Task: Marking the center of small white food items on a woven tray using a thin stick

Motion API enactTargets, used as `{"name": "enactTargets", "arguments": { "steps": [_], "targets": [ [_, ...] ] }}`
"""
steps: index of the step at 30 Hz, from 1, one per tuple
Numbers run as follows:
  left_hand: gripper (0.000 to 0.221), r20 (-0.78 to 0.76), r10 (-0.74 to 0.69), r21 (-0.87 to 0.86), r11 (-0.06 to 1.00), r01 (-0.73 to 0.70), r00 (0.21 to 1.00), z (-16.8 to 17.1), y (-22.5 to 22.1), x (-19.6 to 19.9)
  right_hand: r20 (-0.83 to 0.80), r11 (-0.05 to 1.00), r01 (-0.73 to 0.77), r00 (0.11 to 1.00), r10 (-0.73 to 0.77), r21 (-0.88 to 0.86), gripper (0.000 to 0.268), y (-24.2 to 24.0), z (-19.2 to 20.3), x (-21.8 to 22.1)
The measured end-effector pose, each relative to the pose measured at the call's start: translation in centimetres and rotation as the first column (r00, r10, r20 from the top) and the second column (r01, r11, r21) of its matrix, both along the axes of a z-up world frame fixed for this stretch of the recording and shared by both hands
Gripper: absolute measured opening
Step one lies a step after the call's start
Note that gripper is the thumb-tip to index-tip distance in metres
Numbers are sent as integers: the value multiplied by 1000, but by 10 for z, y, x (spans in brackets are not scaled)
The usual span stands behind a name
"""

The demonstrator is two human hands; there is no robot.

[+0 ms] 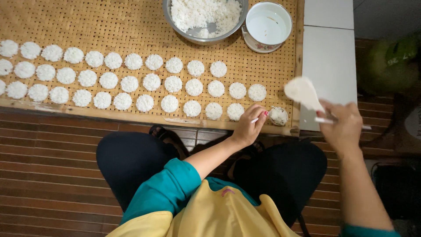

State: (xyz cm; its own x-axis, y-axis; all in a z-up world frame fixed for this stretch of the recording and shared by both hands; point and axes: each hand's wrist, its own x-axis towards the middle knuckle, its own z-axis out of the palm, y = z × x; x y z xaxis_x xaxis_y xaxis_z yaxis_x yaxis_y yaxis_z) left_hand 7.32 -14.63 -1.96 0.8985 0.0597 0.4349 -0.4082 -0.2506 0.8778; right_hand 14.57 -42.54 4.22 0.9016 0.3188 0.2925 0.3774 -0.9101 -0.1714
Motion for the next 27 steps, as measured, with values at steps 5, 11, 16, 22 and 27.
{"name": "enactTargets", "arguments": {
  "steps": [5, 11, 16, 22, 27],
  "targets": [
    [22, 53, 56, -63, 997, -53, 997, 19, 3, -6, 23, 980, -151, 988, 150, 125, 25, 81, 21, 69],
    [18, 37, 87, -140, 987, -81, 996, 54, 21, -24, 64, 948, -292, 956, 286, 130, 21, 227, 31, 146],
    [9, 40, 108, -213, 972, -97, 993, 51, 35, -33, 112, 941, -336, 938, 329, 48, 31, 317, 14, 182],
    [12, 26, 182, -194, 966, -173, 983, 55, 50, -43, -15, 940, -297, 954, 299, -169, 30, 364, -13, 216],
    [26, 27, 181, -185, 967, -173, 983, 45, 50, -40, 349, 842, -223, 836, 424, -491, 43, 343, 61, 175]
  ]
}}
